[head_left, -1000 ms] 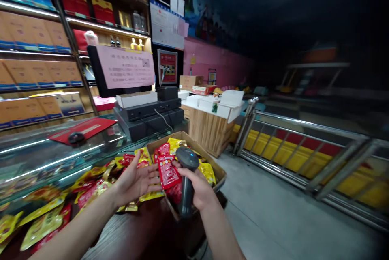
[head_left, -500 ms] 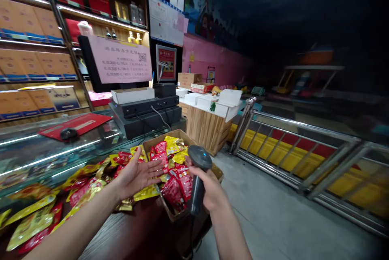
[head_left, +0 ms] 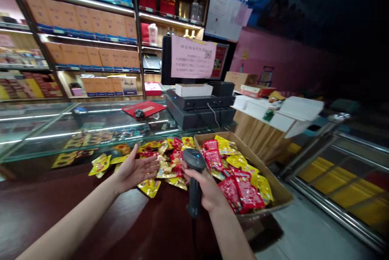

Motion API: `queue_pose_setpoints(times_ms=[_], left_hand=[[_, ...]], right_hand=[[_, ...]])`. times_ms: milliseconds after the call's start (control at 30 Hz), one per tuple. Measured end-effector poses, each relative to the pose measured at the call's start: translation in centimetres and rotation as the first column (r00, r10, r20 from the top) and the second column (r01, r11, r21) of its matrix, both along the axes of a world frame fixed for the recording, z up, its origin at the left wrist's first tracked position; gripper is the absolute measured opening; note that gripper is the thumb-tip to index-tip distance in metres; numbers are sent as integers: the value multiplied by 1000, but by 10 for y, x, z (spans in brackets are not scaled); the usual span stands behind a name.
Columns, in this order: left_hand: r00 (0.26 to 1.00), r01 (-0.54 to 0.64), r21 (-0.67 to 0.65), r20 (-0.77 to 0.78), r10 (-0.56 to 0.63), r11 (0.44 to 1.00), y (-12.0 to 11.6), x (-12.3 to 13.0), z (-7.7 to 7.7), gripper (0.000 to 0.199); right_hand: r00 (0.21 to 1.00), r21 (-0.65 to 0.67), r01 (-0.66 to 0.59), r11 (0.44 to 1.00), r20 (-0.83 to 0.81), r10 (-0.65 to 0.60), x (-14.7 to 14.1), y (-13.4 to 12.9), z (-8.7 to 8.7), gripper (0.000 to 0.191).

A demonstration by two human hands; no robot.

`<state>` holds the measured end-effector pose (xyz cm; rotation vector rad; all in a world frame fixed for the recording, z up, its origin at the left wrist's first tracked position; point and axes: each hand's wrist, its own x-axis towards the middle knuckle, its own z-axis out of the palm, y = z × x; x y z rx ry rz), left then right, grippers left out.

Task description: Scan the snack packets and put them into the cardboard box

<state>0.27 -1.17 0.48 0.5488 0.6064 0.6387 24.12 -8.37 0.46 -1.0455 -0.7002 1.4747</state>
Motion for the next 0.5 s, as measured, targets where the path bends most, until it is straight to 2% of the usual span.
queue_pose_setpoints(times_ms=[133,233,367,500], left_hand=[[997,-78,-19,-3,78,997,-16,-31,-10,84],[991,-127,-37,-37,126,991,-21,-38,-20,76],[961,-226,-45,-175,215,973,-10,-28,-34,48],[929,-149,16,-341,146,989,9,-6,-43,23]], right_hand=[[996,-30,-23,999,87,25,-26,13,-22,28],[986,-54,33,998,163,-24,-32,21,-35,28],[974,-139,67,988,223,-35,-31,33,-47,34],[972,-173,35,984,234,7,-34,42,-55,28]])
